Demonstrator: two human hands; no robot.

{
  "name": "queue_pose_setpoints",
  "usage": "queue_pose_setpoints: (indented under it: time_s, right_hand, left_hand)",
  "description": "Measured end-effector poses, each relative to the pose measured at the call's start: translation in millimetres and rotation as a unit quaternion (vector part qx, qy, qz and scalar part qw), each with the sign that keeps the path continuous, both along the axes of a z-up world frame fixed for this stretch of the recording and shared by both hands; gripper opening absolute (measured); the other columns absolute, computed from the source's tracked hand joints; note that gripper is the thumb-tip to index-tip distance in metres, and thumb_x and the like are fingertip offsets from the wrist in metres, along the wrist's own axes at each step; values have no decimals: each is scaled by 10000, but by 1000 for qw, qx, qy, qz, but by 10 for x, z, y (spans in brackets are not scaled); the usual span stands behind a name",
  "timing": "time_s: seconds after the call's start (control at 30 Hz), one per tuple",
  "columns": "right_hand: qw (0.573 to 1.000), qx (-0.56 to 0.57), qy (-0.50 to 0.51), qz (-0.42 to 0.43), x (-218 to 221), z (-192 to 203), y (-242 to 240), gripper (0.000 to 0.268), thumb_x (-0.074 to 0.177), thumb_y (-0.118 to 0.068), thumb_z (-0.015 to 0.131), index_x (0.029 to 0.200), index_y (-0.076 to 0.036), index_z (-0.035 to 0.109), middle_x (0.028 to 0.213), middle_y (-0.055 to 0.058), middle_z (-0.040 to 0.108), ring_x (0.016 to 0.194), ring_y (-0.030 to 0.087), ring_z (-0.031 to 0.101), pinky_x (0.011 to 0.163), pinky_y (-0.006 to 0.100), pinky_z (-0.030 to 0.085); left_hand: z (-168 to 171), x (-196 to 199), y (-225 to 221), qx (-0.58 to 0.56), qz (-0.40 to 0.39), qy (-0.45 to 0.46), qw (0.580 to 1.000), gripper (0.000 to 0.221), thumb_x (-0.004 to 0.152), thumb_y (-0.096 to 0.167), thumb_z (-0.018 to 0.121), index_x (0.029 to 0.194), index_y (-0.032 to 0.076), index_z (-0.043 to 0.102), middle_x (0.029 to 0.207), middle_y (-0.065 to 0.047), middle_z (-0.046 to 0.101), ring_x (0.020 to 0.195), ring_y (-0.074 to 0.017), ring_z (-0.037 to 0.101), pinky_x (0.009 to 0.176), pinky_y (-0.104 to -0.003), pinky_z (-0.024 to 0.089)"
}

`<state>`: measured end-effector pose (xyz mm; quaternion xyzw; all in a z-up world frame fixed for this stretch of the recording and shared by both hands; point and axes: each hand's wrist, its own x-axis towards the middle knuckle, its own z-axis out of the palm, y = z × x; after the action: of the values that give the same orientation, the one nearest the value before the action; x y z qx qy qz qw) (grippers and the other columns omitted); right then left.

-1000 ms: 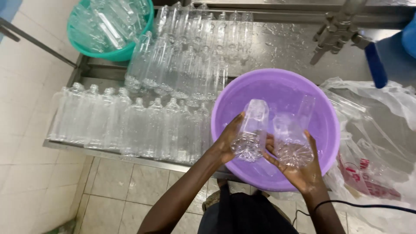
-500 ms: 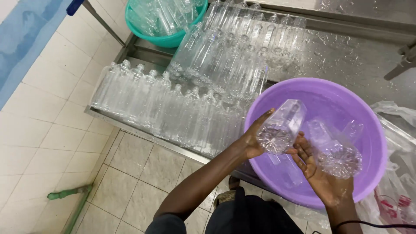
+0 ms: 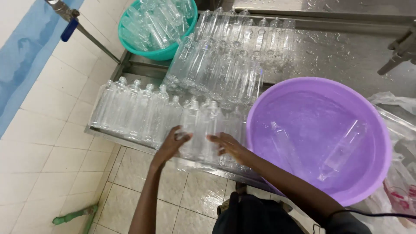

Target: Washing and rinsing empty plastic bottles in a basin of water at a production facility.

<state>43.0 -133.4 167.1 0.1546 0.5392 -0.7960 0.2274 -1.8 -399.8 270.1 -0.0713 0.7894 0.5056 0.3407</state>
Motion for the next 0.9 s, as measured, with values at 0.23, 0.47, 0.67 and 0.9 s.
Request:
queue_pose_setpoints:
  time_s: [0.23, 0.47, 0.67, 0.9]
  right_hand:
    - [983, 126, 124, 49, -533, -102, -563, 1187, 891, -588, 870, 1675, 83, 282, 1515, 363, 498, 1190, 411, 688, 889, 443, 667]
    - [883, 271, 373, -90, 645, 194, 1166, 429, 986, 8, 728, 1412, -17, 693, 1455, 249, 623, 1265, 416, 647, 824, 376, 650]
    - [466, 843, 207, 171, 1345, 445, 3454, 836, 881, 30, 762, 1651, -188, 522, 1788, 220, 342, 1623, 493, 321, 1271, 667, 334]
    - [438, 820, 305, 208, 1147, -44, 4017, 977, 650, -224, 1000, 1542, -250, 601, 1553, 52, 650, 1628, 331, 392, 1367, 610, 155]
  left_hand:
    - [-618, -578, -514, -239, 11, 236, 942, 1126, 908, 773, 746, 1690, 27, 428, 1610, -337, 470, 1427, -514, 515, 1185, -583, 425]
    - [-565, 105, 178, -239, 28, 548, 801, 678, 1078, 323, 764, 1602, -64, 577, 1537, -349, 527, 1446, -515, 461, 1201, -577, 346]
    - [-269, 1083, 2568, 174, 95, 101, 975, 1015, 967, 523, 762, 1712, 34, 275, 1639, -345, 402, 1546, -514, 404, 1280, -652, 338]
    - [-1222, 941, 3588, 73, 99, -22, 992, 1543, 764, 608, 984, 1766, 206, -118, 1697, -496, 34, 1636, -599, 78, 1289, -723, 167]
